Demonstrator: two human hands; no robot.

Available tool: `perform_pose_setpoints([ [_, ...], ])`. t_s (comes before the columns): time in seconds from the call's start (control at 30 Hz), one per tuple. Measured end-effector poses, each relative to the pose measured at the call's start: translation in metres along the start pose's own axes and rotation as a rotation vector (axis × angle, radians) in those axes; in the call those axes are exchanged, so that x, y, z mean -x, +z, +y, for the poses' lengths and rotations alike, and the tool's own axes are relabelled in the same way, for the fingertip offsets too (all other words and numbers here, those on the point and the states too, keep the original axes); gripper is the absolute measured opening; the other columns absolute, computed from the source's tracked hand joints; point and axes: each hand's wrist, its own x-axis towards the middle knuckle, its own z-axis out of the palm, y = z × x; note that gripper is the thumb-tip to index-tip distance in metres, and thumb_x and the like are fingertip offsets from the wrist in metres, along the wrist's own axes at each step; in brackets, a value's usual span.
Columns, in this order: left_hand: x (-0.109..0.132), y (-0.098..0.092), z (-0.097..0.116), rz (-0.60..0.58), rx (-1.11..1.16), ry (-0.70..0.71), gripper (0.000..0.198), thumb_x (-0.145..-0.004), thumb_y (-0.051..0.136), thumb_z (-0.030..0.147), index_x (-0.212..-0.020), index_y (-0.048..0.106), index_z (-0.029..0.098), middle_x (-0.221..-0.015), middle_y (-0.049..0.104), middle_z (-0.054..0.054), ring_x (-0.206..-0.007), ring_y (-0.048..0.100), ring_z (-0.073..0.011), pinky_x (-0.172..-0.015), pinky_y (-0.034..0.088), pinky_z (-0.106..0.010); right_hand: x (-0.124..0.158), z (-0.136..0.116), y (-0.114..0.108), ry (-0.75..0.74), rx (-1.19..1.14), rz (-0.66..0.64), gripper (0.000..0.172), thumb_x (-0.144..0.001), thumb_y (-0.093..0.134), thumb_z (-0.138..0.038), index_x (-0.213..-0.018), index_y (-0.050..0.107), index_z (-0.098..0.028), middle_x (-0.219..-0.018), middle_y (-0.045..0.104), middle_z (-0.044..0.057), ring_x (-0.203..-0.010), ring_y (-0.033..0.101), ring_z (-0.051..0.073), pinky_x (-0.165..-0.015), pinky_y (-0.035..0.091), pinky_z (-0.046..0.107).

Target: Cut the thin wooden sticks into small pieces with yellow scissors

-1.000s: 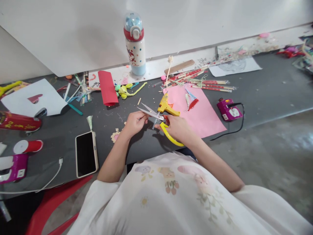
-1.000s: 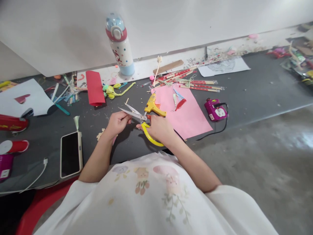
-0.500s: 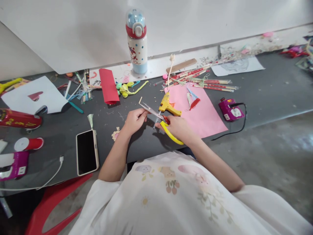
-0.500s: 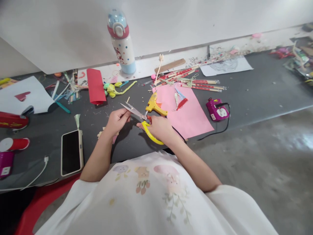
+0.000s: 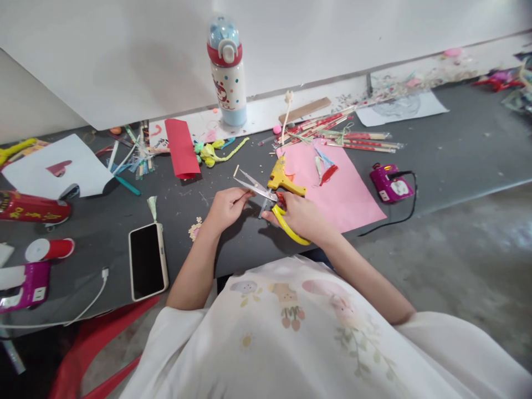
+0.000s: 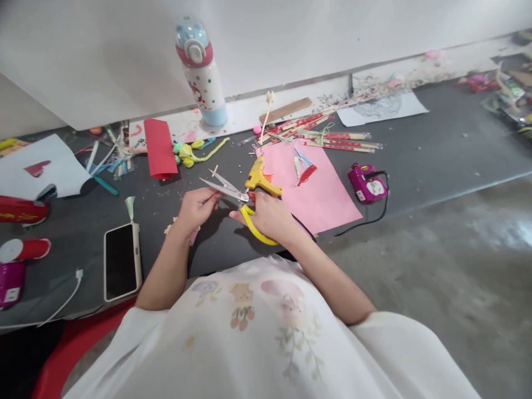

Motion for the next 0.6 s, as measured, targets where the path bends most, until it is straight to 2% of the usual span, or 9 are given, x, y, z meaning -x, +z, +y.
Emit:
perform_pose_setpoints([
  [0.1,0.001,-0.002,0.002,-0.026,0.051,-0.017,0.033,-0.088,0.044,0.032,-0.068,0.065,0.016,-0.055,0.058,0.0,-0.054,0.052,-0.0098,-0.057,0.039,-0.021,0.0,-0.001,-0.001,-0.037,-0.002,-0.01,0.059,-0.08,0.038,-0.068,-0.099,0.054,-0.015,-0.093,0.065,0.012,-0.094,0.062,0.027,-0.073,0.042,0.03],
  [0.33,0.0,-0.001,0.003,-0.066,0.043,-0.04,0.037,-0.088,0.042,0.033,-0.062,0.061,0.015,-0.051,0.054,0.001,-0.05,0.047,-0.009,-0.054,0.036,-0.02,-0.002,-0.005,-0.006,0.038,0.079,-0.081,0.059,-0.082,0.032,-0.069,-0.089,0.055,-0.014,-0.083,0.066,0.012,-0.085,0.064,0.028,-0.07,0.042,0.031],
  [0.5,0.0,-0.002,0.003,-0.051,0.038,-0.078,0.033,-0.088,0.042,0.033,-0.074,0.066,0.014,-0.051,0.051,0.002,-0.05,0.045,-0.0091,-0.052,0.034,-0.02,-0.004,-0.003,0.0,0.07,0.108,-0.092,0.063,-0.08,0.028,-0.072,-0.082,0.057,-0.016,-0.081,0.068,0.014,-0.082,0.064,0.03,-0.068,0.043,0.034],
  [0.6,0.0,-0.003,0.002,-0.043,0.027,-0.092,0.033,-0.088,0.043,0.033,-0.074,0.066,0.014,-0.054,0.054,0.001,-0.052,0.045,-0.0089,-0.052,0.033,-0.02,-0.005,0.0,0.004,0.061,0.086,-0.078,0.063,-0.08,0.027,-0.072,-0.077,0.058,-0.017,-0.075,0.068,0.014,-0.079,0.065,0.029,-0.07,0.044,0.034],
])
